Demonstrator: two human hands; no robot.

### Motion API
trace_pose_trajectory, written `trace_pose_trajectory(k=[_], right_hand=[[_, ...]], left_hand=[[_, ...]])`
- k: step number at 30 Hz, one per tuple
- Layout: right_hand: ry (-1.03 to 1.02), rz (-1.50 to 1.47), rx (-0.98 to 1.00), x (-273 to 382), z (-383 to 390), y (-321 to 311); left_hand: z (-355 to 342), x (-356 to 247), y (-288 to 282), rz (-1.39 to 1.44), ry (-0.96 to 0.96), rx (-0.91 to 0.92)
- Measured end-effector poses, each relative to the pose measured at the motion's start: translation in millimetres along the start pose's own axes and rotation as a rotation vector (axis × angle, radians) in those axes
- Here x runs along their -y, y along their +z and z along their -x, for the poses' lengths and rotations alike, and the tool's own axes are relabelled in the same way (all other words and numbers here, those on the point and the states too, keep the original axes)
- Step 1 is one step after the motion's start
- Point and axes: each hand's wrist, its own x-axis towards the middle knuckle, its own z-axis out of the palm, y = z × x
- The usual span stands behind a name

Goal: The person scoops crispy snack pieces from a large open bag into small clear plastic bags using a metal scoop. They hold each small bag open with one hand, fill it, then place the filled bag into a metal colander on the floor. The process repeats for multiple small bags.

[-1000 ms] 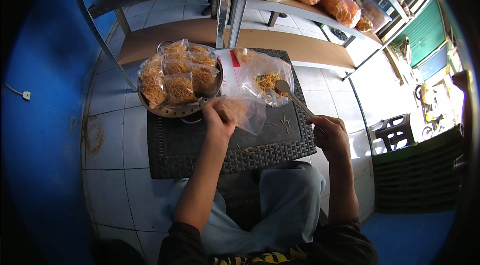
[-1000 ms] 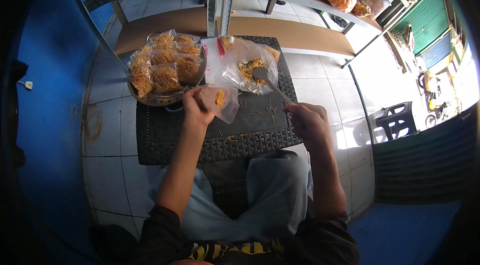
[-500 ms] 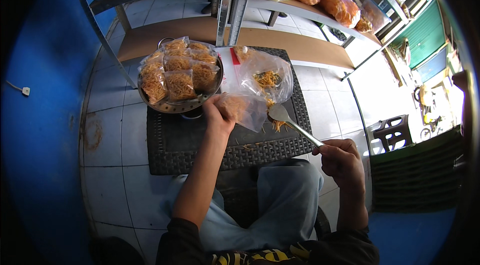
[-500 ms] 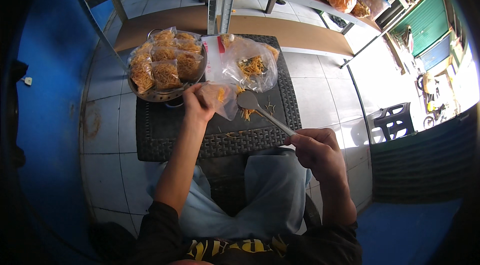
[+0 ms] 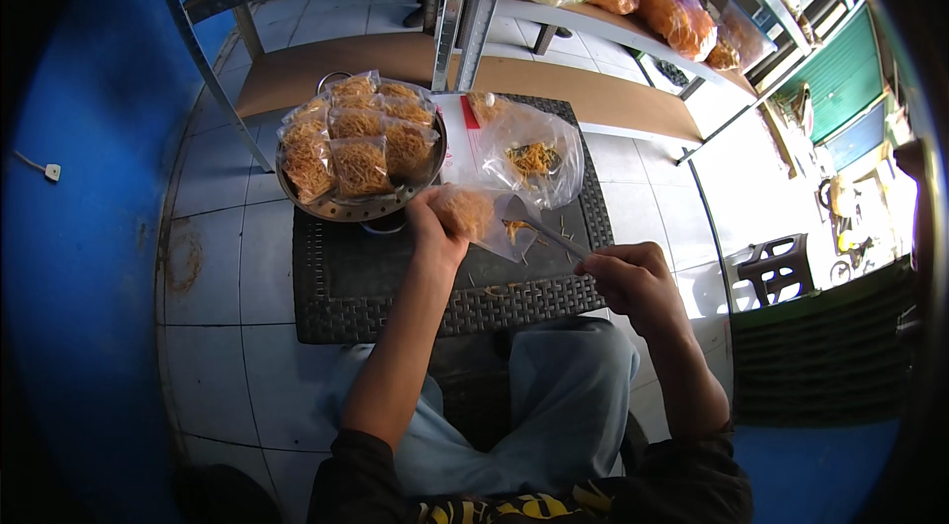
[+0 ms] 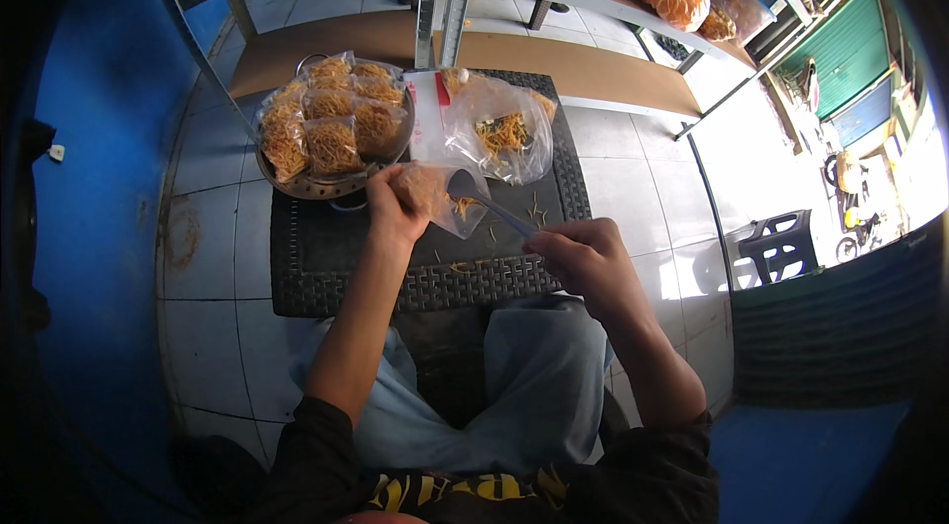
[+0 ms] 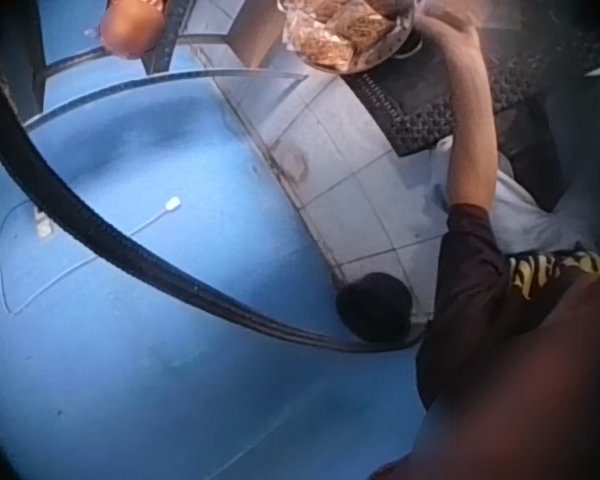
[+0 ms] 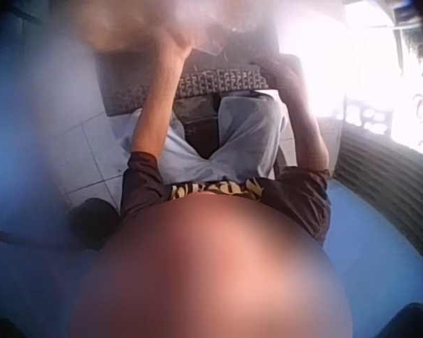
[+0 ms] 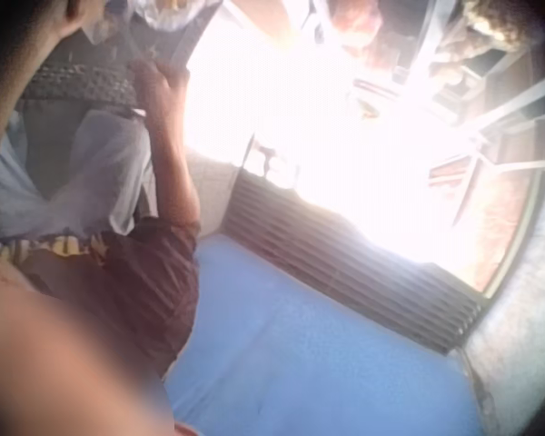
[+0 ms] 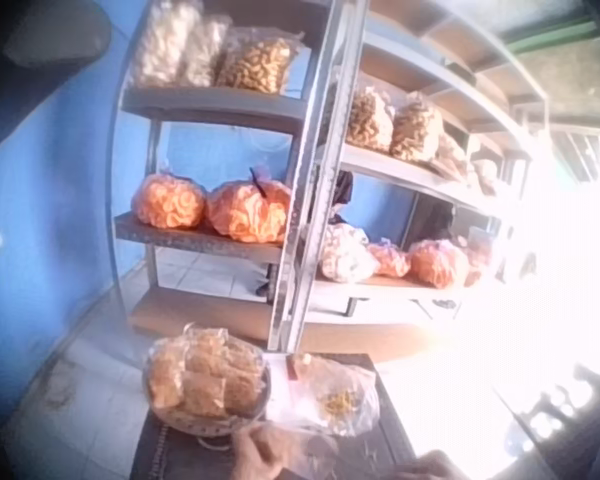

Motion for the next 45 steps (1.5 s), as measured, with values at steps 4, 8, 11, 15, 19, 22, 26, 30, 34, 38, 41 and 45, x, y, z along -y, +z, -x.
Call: trace_pose_trajectory(k=[4, 8, 11, 15, 19, 22, 26, 30, 34, 38, 41, 45], right_hand=[[-0.183, 0.354, 0.021, 14.5, -13.6, 13.1], [-0.333, 0.552, -0.008, 25.5, -2.5, 20.7], [-0.419, 0.563, -0.071, 27.0, 1.9, 25.4], [-0.478, 0.606, -0.164, 26.2, 4.8, 26.9], [-0.386, 0.607, -0.172, 25.7, 8.4, 21.8], [-0.367, 0.520, -0.183, 22.5, 10.6, 17.2], [-0.334, 0.321, -0.186, 14.0, 18.3, 8.5], [-0.116, 0.036, -0.082, 10.8, 25.0, -11.2], [-0.137, -0.226, -0.161, 3.0, 14.6, -20.6], [-0.118, -0.104, -0.315, -7.9, -7.7, -22.2], [-0.161, 0.306, -0.300, -16.0, -42.9, -21.6], [-0.221, 0.668, -0.307, -32.1, -106.3, -7.5]], left_hand=[[-1.1, 3.1, 0.7, -0.022, 0.020, 0.022], [0.5, 0.0, -0.8, -0.019, -0.001, 0.090], [4.3, -5.5, 1.1, 0.011, -0.038, 0.164], [11.9, -1.5, 8.5, 0.010, 0.007, 0.116], [16.6, -0.5, 12.1, -0.025, 0.005, 0.149], [15.1, -1.7, 11.8, -0.032, -0.009, 0.155], [11.7, 0.0, 11.0, -0.051, -0.016, 0.061], [12.0, -1.2, 12.4, -0.079, -0.030, 0.041], [12.9, -2.0, 14.3, -0.083, -0.031, 0.025], [6.5, -0.4, 9.4, -0.075, -0.031, 0.023], [-6.0, 2.0, -1.0, -0.053, -0.005, 0.056], [-18.9, -2.0, -16.8, 0.016, -0.093, 0.164]])
